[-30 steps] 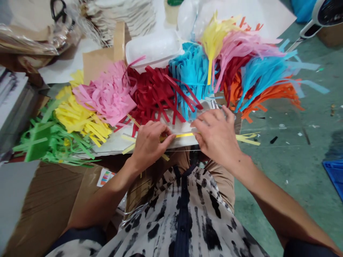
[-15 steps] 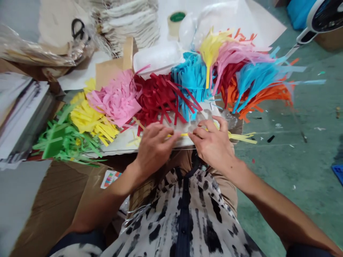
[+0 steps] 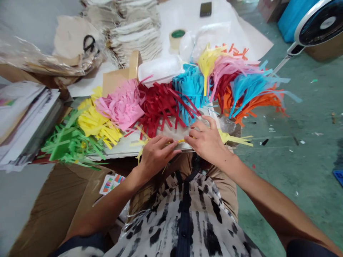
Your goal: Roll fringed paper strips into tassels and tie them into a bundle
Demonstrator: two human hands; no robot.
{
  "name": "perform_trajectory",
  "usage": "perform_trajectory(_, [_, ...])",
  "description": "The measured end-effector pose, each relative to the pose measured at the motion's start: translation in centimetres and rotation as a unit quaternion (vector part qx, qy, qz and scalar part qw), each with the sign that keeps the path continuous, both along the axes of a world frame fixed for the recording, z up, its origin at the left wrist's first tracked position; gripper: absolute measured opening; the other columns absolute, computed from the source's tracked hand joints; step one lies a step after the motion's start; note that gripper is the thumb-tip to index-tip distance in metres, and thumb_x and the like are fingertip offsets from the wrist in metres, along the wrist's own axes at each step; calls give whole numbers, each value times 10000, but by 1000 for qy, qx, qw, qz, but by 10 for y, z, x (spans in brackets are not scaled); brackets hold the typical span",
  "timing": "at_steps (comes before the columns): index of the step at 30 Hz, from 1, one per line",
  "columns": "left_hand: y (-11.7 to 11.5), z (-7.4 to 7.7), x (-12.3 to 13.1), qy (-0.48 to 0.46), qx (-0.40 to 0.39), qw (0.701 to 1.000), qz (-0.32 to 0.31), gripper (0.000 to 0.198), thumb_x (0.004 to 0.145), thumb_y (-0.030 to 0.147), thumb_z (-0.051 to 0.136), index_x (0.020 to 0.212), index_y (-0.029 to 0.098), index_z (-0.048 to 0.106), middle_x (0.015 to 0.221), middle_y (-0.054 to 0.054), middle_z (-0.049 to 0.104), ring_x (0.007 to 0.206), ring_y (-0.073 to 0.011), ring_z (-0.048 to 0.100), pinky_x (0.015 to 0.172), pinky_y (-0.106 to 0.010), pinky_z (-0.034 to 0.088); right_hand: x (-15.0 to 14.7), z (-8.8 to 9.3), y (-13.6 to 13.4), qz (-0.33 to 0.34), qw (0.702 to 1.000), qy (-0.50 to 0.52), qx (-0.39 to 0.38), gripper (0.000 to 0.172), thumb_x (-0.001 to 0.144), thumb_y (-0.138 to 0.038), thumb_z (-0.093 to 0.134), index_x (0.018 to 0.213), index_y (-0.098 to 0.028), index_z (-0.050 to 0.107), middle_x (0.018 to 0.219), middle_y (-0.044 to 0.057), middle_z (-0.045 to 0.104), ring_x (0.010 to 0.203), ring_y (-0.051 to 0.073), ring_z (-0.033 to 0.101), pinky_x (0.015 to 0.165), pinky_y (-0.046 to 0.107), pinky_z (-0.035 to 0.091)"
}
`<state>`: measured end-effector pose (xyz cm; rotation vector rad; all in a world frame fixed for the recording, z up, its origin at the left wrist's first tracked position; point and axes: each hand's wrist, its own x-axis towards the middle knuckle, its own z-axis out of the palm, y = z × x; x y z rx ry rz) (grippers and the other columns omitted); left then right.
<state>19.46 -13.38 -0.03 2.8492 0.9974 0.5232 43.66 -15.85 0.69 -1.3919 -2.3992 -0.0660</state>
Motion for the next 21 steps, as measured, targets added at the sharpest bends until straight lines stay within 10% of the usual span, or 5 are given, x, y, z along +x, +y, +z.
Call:
perform_trajectory(14, [-50,-4,2,-94,37,994,35,145,1003,167,626,1059,198,756,1023,-99,799,944,-235,720,830,-372,534,-21,-16,-47,12,990,-14,137,286,1029,-118,607,1165,-338,729,1099,-42,790,1093,191,689,1147,500,401])
perform_trajectory(18, [-59,17,6,-208,-144,961,115,150,1018,300,644,1043,227,773,1047,-90,813,987,-247,747,890,-383,554,-17,-8,-51,9,987,9,158,368,1019,-108,625,1271,-364,704,1041,-49,791,1038,173,693,1072,452,424])
perform_trajectory(21, [-59,33,7,-338,-437,821,141,305,1000,458,671,1186,236,765,1054,-78,824,949,-234,767,867,-357,578,-14,2,-56,-9,984,33,176,441,999,-128,660,1321,-427,683,1042,-64,804,1002,170,704,1002,432,424])
